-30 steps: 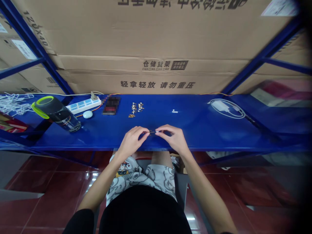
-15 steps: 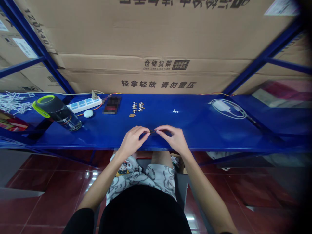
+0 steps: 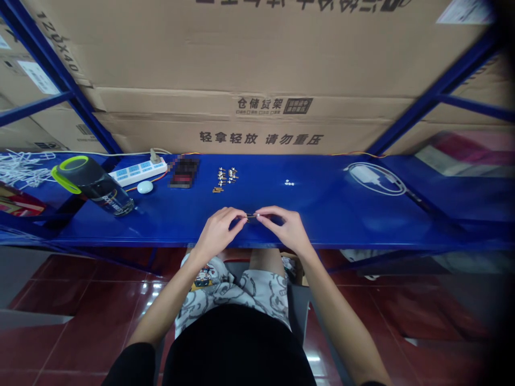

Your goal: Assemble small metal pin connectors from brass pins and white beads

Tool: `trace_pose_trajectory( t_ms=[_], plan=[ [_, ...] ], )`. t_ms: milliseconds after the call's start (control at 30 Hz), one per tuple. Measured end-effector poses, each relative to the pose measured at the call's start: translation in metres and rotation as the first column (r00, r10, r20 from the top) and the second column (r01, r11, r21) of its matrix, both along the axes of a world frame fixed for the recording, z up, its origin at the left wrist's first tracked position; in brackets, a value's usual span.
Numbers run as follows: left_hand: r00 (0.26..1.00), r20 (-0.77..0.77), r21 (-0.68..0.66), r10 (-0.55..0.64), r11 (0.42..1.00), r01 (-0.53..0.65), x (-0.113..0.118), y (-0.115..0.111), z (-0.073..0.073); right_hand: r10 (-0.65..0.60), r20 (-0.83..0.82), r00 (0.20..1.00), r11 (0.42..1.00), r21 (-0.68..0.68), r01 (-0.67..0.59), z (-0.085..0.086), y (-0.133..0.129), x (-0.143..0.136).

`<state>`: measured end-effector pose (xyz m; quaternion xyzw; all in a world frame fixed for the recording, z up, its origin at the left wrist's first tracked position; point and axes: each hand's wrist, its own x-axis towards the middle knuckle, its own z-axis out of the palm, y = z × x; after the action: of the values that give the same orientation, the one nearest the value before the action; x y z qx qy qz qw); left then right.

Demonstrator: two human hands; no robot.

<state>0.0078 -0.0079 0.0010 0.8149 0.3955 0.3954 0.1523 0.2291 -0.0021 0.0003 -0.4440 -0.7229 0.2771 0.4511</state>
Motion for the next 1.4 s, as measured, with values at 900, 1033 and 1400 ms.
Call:
trace_pose_trajectory(
  t_ms=[900,1033,1400],
  plan=[
    [0.996,-0.021,-0.065,-0.090,0.994,0.088,-0.0023,0.0014,-0.0001,0.095,0.146,0.985,0.949,0.284,-0.134,-0.0015,-0.0063,-0.0039],
    [0.993,-0.018,-0.044,-0.119,0.992,0.118,-0.0033,0.0041,-0.0048,0.089,0.216,0.972,0.951,0.271,-0.147,-0.0038,-0.0057,-0.0029],
    [0.999,-0.006,0.011,-0.041,0.999,0.041,-0.0022,0.0043,-0.0060,0.148,0.165,0.975,0.968,0.178,-0.177,0.0052,-0.0042,-0.0044]
  ],
)
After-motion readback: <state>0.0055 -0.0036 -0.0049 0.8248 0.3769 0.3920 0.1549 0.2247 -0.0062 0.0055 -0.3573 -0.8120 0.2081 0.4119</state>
